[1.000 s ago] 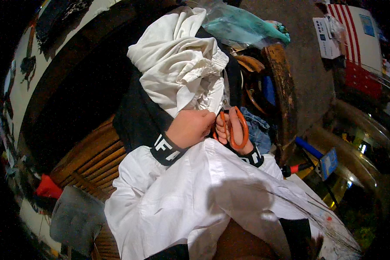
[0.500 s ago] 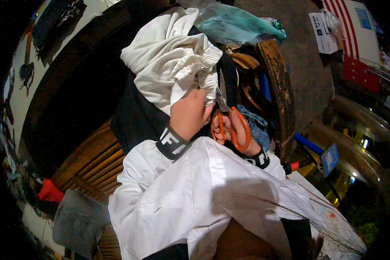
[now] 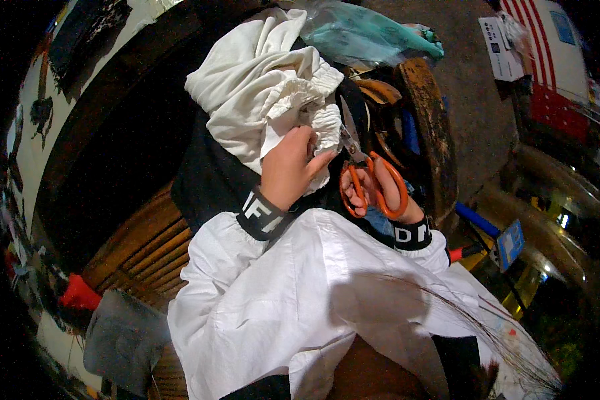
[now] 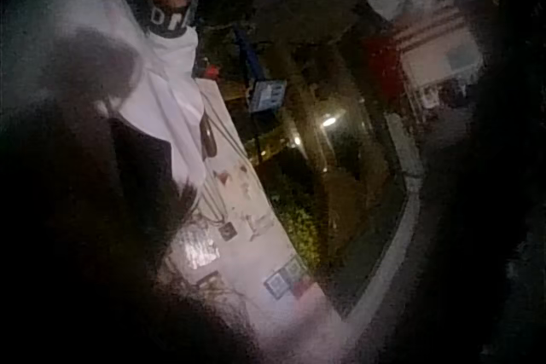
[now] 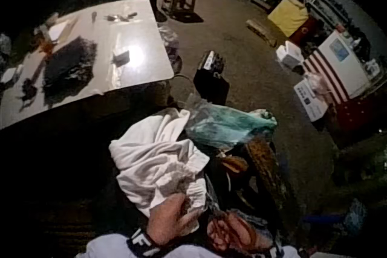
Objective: The person uses orange-handled scissors to cut a white fabric garment, trimming edges and removing a drawstring. They repeatedly reposition the fabric and cut along seams and hems while seated.
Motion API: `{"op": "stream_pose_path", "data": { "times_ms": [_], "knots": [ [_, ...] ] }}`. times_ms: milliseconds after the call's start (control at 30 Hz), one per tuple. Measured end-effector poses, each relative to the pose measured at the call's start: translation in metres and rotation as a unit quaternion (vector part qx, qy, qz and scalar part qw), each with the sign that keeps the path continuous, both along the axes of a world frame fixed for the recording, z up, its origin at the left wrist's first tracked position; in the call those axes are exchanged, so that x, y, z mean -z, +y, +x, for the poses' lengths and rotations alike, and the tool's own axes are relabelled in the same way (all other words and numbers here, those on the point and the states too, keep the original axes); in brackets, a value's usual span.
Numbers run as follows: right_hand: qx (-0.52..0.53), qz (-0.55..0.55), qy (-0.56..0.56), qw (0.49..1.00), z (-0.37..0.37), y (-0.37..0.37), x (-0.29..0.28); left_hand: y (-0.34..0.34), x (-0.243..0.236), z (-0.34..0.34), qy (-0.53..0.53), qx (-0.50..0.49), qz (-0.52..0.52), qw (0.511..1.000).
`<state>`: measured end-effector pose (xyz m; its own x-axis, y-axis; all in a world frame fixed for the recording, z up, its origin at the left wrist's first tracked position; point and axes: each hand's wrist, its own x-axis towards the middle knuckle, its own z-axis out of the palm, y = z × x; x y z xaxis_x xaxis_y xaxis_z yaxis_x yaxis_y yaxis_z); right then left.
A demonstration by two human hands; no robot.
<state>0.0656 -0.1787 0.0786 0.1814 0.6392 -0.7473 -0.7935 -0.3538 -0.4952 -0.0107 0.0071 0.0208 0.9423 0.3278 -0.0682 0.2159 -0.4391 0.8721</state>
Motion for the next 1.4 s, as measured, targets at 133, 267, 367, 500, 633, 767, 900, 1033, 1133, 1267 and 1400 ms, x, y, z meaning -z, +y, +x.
{"op": "stream_pose_path", "data": {
  "times_ms": [133,267,367,500,633,767,900,1033,1133,1267,1400],
  "knots": [
    [-0.001,-0.006,-0.023,1.0,-0.003,0.002,-0.001,-0.007,-0.005,0.005,0.016,-0.015,0.014,1.0],
    [-0.005,-0.013,-0.041,0.999,-0.007,0.0,-0.004,-0.005,0.0,0.005,-0.058,-0.024,-0.029,0.998],
    [-0.006,-0.021,-0.04,0.999,-0.01,-0.004,-0.006,-0.004,0.004,0.006,-0.062,-0.076,-0.107,0.989],
    [-0.013,-0.006,-0.032,0.999,-0.017,-0.008,-0.009,0.0,0.005,0.01,-0.047,-0.094,-0.123,0.987],
    [-0.029,-0.016,-0.037,0.999,-0.023,-0.008,-0.006,-0.002,0.007,0.012,-0.048,-0.095,-0.136,0.985],
    [0.002,0.005,-0.03,1.0,-0.024,0.006,-0.004,-0.003,0.008,0.012,-0.023,-0.082,-0.199,0.976],
    [0.007,0.01,-0.01,1.0,-0.025,0.002,0.01,-0.002,0.006,0.011,-0.076,-0.032,-0.123,0.989],
    [0.012,0.0,-0.006,1.0,-0.03,0.002,0.013,-0.002,0.004,0.01,-0.089,-0.042,-0.108,0.989],
    [0.001,0.003,0.0,1.0,-0.034,-0.004,0.013,-0.005,0.005,0.01,-0.102,-0.054,-0.098,0.988],
    [-0.009,-0.016,-0.015,1.0,-0.037,-0.005,0.006,-0.008,0.005,0.008,-0.103,-0.053,-0.089,0.989],
    [0.012,-0.014,-0.004,1.0,-0.041,-0.006,0.004,-0.011,0.002,0.007,-0.097,-0.038,-0.06,0.993]
  ]
}}
